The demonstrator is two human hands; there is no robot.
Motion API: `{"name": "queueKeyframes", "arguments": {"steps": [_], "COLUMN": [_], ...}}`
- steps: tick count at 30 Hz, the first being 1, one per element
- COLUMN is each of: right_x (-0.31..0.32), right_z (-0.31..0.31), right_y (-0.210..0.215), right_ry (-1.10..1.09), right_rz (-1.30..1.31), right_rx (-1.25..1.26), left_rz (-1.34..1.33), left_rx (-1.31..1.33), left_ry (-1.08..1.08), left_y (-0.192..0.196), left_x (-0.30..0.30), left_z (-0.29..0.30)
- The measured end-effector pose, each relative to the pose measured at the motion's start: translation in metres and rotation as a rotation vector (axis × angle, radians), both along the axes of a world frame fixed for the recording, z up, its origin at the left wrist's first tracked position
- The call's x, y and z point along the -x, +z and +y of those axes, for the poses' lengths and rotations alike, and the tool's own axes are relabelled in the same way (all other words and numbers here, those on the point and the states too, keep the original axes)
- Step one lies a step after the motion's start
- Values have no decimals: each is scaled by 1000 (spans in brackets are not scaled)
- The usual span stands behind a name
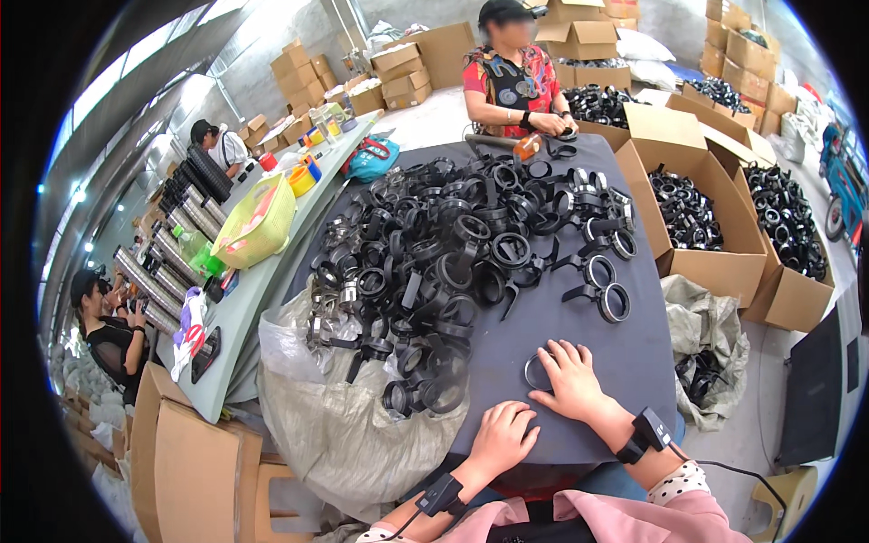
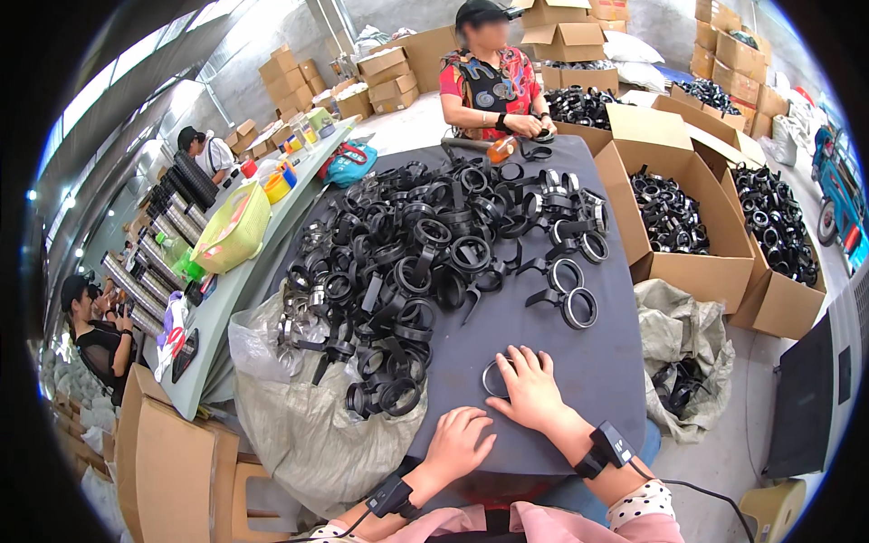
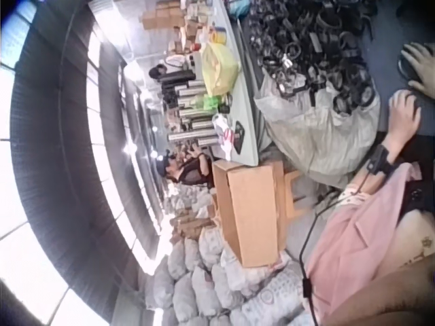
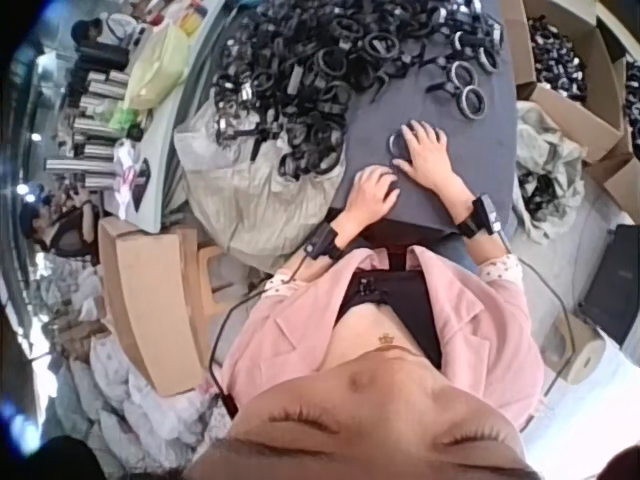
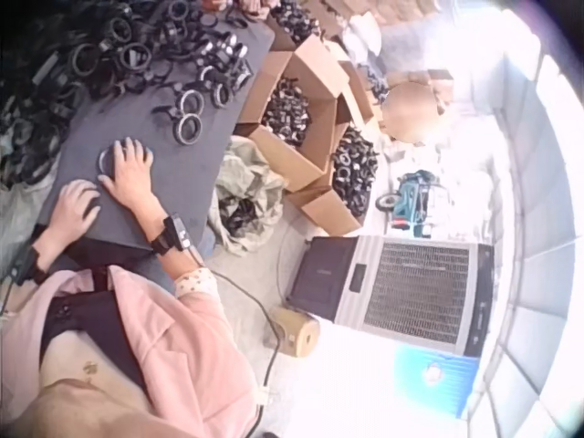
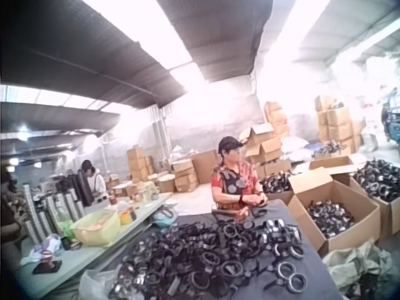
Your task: Picking up and inspecting black plastic/rubber rings and metal components from a large pile on a work table in a factory.
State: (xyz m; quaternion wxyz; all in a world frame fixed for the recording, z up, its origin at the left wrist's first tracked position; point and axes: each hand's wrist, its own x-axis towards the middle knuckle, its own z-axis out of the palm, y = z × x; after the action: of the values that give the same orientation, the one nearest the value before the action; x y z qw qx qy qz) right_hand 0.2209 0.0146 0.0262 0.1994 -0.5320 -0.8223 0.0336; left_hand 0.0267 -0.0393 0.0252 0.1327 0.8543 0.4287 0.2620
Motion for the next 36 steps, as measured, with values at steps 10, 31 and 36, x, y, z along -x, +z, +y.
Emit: {"name": "queueKeyframes", "arguments": {"steps": [10,31,36], "right_x": [-10,-18,-22], "right_z": [5,7,10], "right_y": [7,-6,-8], "right_ry": [-16,-83,-46], "right_rz": [150,407,913], "right_rx": [19,19,-57], "left_rz": [-153,-127,-535], "left_rx": [-34,75,369], "left_ry": [13,359,191], "left_y": [27,63,57], "left_x": [-10,-28,-15], "left_z": [55,139,95]}}
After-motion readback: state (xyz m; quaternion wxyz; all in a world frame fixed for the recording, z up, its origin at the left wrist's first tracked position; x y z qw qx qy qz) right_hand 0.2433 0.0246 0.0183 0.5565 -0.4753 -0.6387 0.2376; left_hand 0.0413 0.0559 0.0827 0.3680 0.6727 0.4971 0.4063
